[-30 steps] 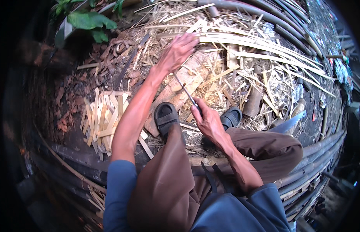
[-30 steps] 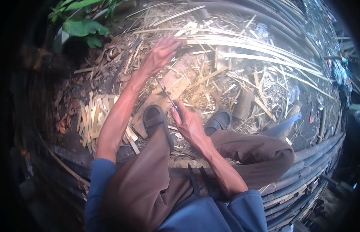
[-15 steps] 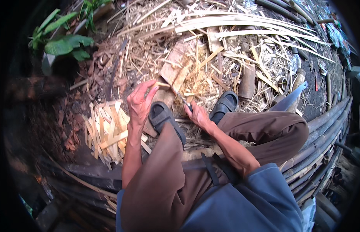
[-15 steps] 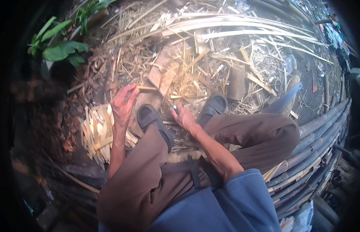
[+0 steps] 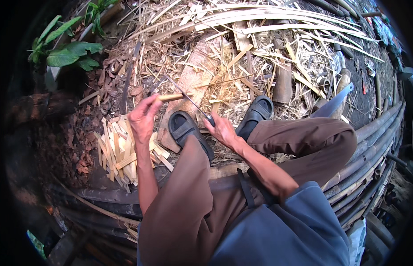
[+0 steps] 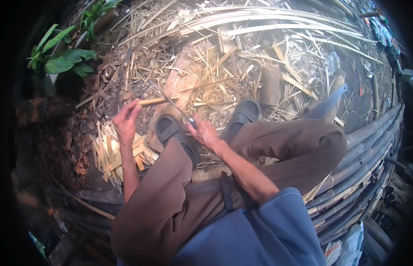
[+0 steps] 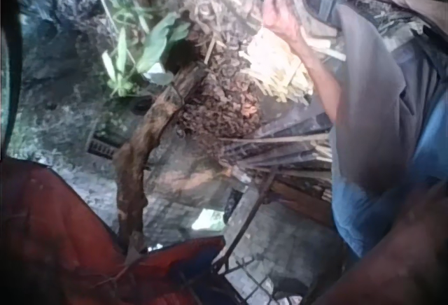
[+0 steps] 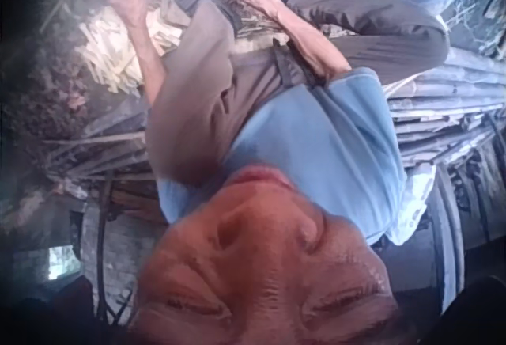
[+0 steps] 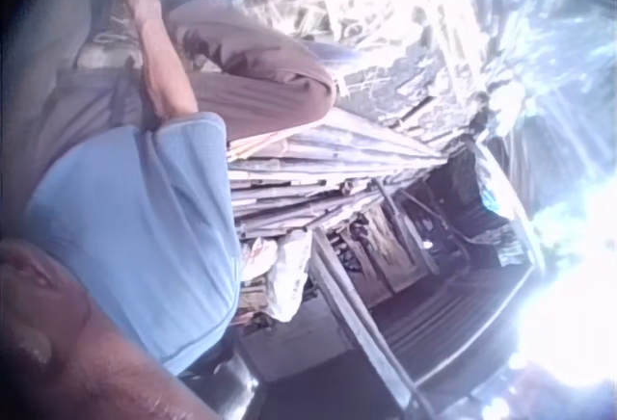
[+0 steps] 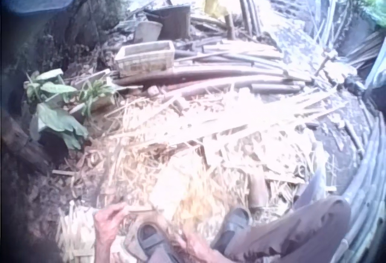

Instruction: The person sits on the ground and uses a machete to split bamboo strips into thinner pieces. The person repeatedly positions the bamboo, strikes it with the machete, and collects the split pieces.

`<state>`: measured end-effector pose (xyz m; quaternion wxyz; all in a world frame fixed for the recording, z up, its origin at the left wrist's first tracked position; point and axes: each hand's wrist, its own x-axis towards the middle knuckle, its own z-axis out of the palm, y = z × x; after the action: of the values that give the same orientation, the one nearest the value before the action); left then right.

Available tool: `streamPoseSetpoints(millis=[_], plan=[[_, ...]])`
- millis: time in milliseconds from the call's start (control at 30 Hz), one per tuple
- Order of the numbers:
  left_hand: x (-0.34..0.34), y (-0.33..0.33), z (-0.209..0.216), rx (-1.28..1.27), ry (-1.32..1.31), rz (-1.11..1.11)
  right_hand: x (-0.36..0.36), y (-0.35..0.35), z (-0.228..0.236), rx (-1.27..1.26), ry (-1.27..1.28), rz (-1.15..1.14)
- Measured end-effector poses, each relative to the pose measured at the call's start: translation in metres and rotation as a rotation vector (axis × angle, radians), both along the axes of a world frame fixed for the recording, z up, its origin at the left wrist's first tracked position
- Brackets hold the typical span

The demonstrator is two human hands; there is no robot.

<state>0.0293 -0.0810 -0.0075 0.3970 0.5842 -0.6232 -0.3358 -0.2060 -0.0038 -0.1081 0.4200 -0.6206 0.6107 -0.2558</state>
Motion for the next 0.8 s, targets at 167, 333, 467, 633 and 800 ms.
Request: streamPoseSetpoints(millis=[167,333,467,633,800], plan=[[-0.013,-0.017,0.008,0.008,-0.034,-0.086,-0.003,-0.002,-0.008,-0.063,0.052,-0.051],[-0.027,-0.016,0.013,-0.049,-0.114,-0.14,-0.017,0.012,0.014,0.038,-0.114,-0.047],[-0.016,-0.021,0.001,-0.129,-0.021,-0.056,-0.019,0.006,-0.028,0.176,-0.102,-0.101],[-0.011,-0.018,-0.003,-0.16,-0.318,0.119,-0.013,0.006,0.018,0.198,-0.168,-0.048],[-0.023,-0.001,0.008,-0.014,-0.341,0.158,0.017,-0.022,0.059,0.125,-0.187,0.065]])
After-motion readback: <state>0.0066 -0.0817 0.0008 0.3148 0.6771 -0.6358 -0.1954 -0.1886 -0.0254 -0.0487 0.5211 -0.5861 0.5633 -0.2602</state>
